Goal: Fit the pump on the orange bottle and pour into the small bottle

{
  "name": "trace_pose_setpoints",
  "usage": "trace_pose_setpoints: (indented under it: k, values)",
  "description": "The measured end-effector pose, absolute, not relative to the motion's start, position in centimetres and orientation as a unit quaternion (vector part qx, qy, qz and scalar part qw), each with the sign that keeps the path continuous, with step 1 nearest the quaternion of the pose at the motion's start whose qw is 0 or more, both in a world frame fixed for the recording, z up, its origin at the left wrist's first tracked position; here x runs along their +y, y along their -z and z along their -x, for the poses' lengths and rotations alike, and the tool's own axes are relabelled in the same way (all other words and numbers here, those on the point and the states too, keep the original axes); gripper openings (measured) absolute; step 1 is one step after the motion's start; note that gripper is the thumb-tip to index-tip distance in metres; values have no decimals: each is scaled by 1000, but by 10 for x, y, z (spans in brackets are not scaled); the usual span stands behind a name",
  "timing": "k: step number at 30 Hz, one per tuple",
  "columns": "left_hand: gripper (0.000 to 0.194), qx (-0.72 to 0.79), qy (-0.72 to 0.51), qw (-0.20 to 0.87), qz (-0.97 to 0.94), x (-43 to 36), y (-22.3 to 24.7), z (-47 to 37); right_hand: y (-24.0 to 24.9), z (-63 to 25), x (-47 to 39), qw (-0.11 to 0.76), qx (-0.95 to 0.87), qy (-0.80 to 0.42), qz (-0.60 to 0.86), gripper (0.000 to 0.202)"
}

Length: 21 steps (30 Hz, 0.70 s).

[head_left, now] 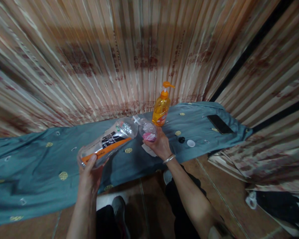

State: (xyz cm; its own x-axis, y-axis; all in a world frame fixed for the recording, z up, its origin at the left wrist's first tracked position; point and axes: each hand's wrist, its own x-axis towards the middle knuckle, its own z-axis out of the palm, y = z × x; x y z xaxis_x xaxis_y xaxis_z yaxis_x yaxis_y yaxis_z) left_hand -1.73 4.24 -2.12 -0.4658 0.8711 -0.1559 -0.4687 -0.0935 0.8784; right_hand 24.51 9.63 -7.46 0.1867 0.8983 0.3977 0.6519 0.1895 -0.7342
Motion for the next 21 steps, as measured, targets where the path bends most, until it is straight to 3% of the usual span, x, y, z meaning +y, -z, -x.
trace_pose_setpoints:
  k: [10, 21]
  values:
    - [83, 471, -732, 440, -219, 42, 23, 23, 79, -242, 97, 456, -615, -129, 630, 82]
    - [93, 458, -746, 411, -257, 44, 28, 40, 81, -236, 90, 483, -598, -148, 623, 80]
